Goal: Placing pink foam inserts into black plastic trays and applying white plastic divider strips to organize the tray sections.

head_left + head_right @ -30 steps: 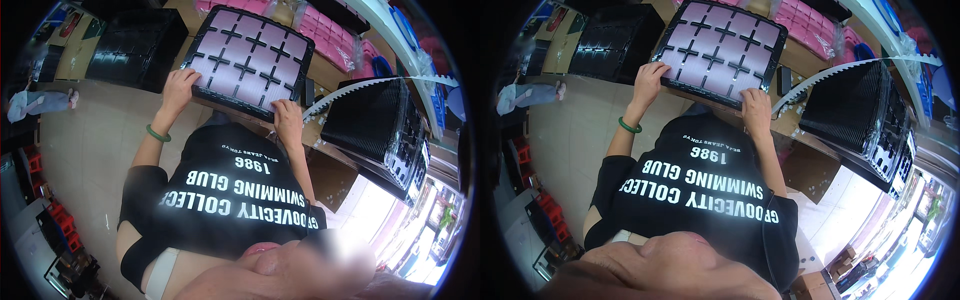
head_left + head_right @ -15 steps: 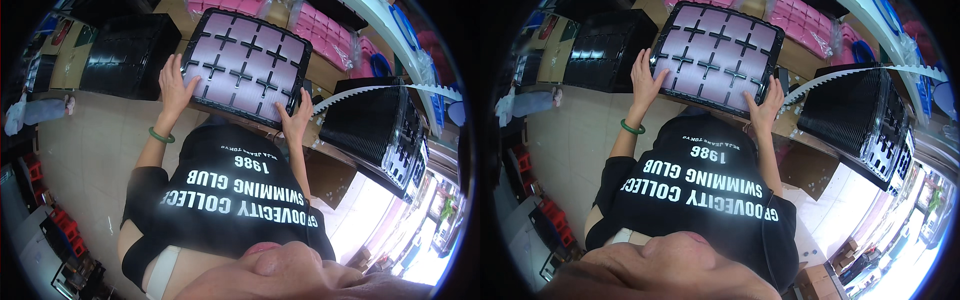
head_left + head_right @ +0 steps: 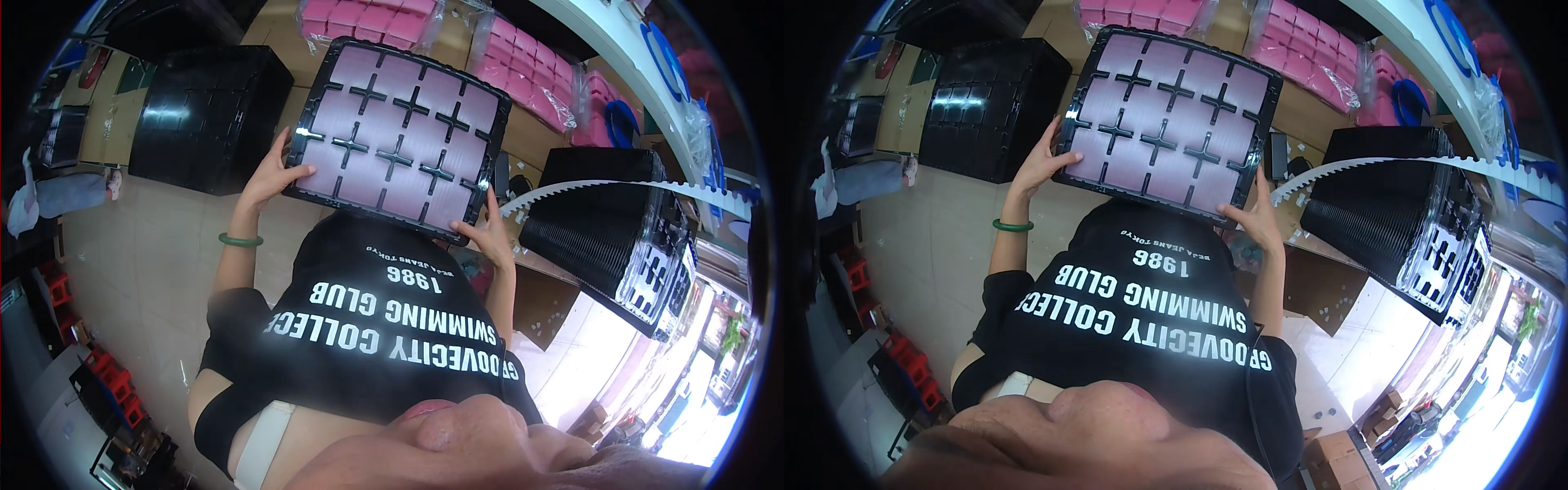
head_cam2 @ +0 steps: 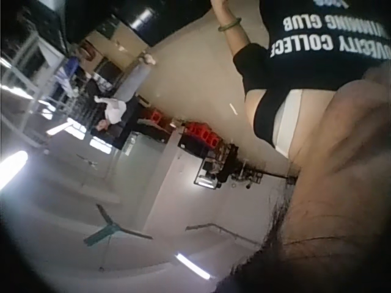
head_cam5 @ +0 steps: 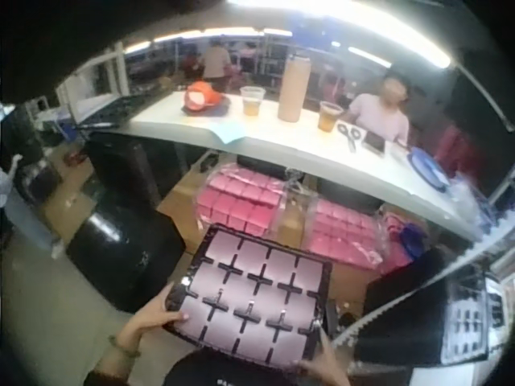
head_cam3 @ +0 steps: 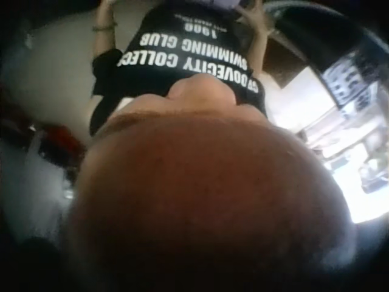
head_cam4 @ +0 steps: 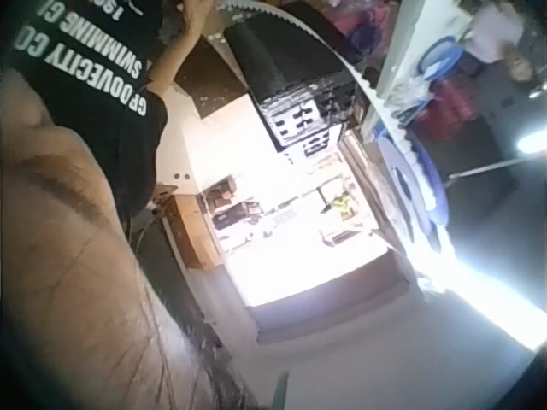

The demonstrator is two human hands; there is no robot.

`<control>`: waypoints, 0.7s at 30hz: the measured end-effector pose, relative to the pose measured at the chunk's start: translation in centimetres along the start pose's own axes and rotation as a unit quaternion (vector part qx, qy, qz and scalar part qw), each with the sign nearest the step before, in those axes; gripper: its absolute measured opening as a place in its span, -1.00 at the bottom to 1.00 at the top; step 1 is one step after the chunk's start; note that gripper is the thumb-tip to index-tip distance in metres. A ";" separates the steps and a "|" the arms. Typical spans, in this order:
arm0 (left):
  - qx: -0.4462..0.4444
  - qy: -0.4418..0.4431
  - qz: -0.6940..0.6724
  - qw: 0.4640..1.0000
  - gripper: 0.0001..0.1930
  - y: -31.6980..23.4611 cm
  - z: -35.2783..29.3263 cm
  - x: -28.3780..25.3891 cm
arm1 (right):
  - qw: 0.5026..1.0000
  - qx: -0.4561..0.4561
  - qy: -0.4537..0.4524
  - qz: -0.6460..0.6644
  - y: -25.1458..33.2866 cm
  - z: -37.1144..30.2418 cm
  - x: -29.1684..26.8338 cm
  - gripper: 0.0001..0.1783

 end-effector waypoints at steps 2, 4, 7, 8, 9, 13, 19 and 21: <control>0.021 -0.052 0.033 0.998 0.22 0.1 2.6 0.0 | 0.992 0.082 -0.004 0.096 -1.6 2.1 -1.3 0.11; 0.044 -0.087 0.036 0.995 0.19 -1.6 5.7 1.2 | 0.987 0.093 -0.040 0.123 -1.3 5.1 -2.0 0.02; 0.111 -0.140 0.089 0.980 0.19 -4.9 9.9 3.1 | 0.982 0.064 -0.155 0.087 -1.8 10.7 -3.1 0.18; 0.131 -0.157 0.168 0.964 0.18 -6.4 10.7 4.0 | 0.976 0.073 -0.173 0.109 -2.0 12.2 -2.7 0.14; 0.147 -0.175 0.247 0.942 0.17 -7.4 11.5 4.4 | 0.970 0.081 -0.190 0.130 -1.7 13.1 -2.4 0.11; 0.172 -0.085 0.162 0.968 0.04 -7.1 14.8 6.6 | 0.967 0.092 -0.144 0.189 -0.1 15.8 -0.9 -0.08; 0.057 -0.063 0.104 0.991 -0.16 -7.2 15.9 6.8 | 0.959 0.137 -0.169 0.181 -2.4 17.8 -2.6 -0.16; 0.122 -0.055 0.103 0.986 -0.17 -8.4 14.7 7.6 | 0.962 0.101 -0.168 0.189 -2.2 17.5 -2.3 -0.16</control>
Point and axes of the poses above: each hand's wrist, its own z-axis towards the middle knuckle, its own x-axis out of the palm, y = z × x, the point moved 8 cm from there along z, towards the middle knuckle, and after that the axes turned 13 degrees about -y, right-handed, at the moved point
